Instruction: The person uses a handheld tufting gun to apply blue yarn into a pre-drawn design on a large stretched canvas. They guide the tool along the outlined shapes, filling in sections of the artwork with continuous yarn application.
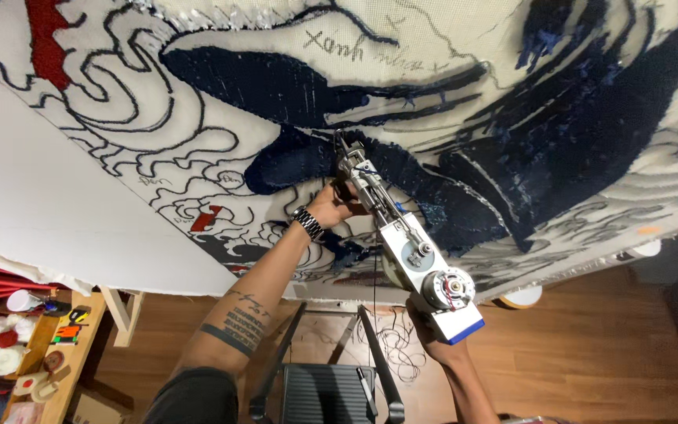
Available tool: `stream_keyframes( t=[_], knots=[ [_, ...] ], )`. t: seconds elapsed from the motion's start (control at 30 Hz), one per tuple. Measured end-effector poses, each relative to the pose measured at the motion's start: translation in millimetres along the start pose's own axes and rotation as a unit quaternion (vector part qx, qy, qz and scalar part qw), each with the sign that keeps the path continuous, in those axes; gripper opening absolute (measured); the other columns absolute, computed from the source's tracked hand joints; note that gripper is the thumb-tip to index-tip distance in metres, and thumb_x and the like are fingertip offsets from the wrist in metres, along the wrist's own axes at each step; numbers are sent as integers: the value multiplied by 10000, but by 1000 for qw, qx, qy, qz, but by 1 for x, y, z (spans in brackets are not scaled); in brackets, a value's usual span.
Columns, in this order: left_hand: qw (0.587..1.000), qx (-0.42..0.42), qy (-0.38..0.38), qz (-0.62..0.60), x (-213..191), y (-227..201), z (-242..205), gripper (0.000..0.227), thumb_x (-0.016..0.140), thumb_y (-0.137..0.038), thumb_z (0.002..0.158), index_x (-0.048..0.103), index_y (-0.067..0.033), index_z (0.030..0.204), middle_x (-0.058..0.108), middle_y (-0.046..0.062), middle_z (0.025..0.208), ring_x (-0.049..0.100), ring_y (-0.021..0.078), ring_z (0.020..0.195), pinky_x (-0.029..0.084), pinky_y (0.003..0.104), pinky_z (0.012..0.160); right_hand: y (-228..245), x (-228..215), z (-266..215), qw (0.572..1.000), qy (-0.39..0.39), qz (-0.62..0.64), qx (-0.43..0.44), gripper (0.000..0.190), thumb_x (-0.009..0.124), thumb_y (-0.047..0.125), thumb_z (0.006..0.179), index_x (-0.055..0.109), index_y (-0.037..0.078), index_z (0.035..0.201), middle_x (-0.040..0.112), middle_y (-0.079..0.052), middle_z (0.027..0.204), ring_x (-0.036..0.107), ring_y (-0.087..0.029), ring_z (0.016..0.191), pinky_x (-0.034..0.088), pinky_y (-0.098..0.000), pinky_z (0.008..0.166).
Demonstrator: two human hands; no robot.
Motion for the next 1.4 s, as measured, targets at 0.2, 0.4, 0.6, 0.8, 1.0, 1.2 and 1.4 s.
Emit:
stream_keyframes(
  t=[0.2,0.4,0.6,0.8,1.0,1.2,1.4],
  knots=[
    [920,270,107,263,-20,12,20,187,815,-122,898,677,-106,1024,707,69,970,697,198,965,608,365,862,-21,21,21,999,-1,16,-42,242,756,74,888,734,91,1128,754,-64,1048,698,-177,957,602,-377,846],
    [923,-151,67,-348,-22,21,47,332,543,-240,1081,702,-65,849,721,93,827,729,447,956,542,729,955,-16,37,25,999,-2,-29,-19,344,722,134,912,724,108,1255,737,-81,1252,682,-190,1193,590,-387,1022],
    [961,-91,39,-259,0,2,46,290,742,102,857,545,-42,1014,634,139,925,684,365,868,635,662,848,35,46,19,994,-16,42,-103,70,595,146,998,625,83,1002,615,-46,782,574,-163,686,502,-306,594],
    [948,188,128,220,27,-16,31,361,965,-89,666,704,-19,905,720,88,880,724,209,852,671,366,770,67,55,6,993,-96,68,-20,254,605,147,914,565,85,671,639,-79,661,582,-175,582,489,-327,499],
    [962,9,99,254,71,-22,-18,239,912,-279,732,778,-186,907,793,8,1034,730,222,963,585,394,905,11,34,-28,967,-240,80,17,232,800,50,666,716,86,879,702,-41,828,623,-177,724,551,-334,694],
    [975,107,137,137,95,-19,-59,180,925,-154,737,790,-42,779,802,108,884,778,230,958,649,371,983,96,49,-64,980,-167,86,-69,237,606,163,844,680,-55,904,533,-72,631,483,-178,542,406,-339,529],
    [846,-213,138,-469,90,-3,-40,329,376,-1,942,586,49,693,599,232,694,608,382,688,518,525,694,73,42,-72,975,-208,33,68,118,718,63,803,703,20,911,733,-132,791,695,-261,642,611,-393,482]
  ],
)
Point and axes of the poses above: each hand's wrist, its own z-axis towards the middle knuckle, its own x-axis out of the palm, y = z × x, the point moved 2 cm from there along z, towards the middle knuckle
